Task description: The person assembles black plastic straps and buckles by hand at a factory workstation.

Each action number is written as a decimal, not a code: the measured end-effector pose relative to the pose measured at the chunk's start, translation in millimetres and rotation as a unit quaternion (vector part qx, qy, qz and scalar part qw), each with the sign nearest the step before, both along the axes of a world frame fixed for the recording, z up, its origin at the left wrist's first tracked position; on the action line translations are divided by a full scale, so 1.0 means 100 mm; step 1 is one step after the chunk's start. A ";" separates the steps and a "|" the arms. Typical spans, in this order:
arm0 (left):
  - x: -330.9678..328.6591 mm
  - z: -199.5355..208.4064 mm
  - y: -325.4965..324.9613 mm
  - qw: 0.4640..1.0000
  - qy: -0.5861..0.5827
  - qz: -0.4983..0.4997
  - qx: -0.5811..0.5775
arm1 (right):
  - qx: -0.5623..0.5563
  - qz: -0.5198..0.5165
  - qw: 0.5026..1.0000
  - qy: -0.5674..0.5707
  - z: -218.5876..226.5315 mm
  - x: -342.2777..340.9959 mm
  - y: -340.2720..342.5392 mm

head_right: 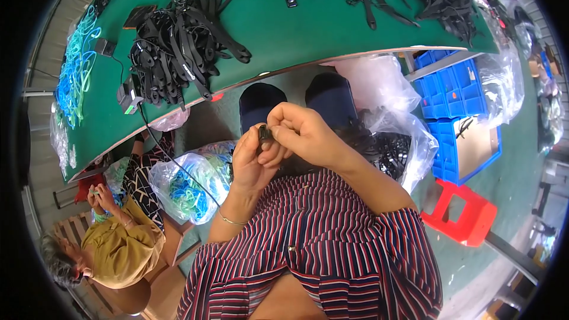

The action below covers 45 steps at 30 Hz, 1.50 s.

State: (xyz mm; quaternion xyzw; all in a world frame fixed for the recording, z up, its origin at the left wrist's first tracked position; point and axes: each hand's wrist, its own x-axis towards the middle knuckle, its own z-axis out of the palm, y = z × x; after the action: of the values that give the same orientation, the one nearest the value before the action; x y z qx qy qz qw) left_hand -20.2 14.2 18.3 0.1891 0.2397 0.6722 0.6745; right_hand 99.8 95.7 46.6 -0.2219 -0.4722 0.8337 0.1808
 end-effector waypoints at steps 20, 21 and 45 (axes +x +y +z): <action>-0.13 -0.06 -0.06 0.981 0.155 0.081 -0.089 | 0.352 -0.074 0.930 -0.081 -0.08 0.00 0.02; -0.14 0.00 -0.05 0.956 0.262 0.091 -0.091 | 0.454 -0.077 0.882 -0.097 -0.02 0.01 0.03; -0.33 0.21 -0.08 0.959 0.274 -0.037 -0.066 | 0.366 -0.074 0.927 -0.026 -0.18 0.05 0.03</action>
State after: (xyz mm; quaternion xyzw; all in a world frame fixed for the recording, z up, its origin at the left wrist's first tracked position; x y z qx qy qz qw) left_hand -53.0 6.0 39.7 0.3297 0.4520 0.5522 0.6181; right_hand 104.8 98.6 28.5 -0.1964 -0.7316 0.5806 0.2985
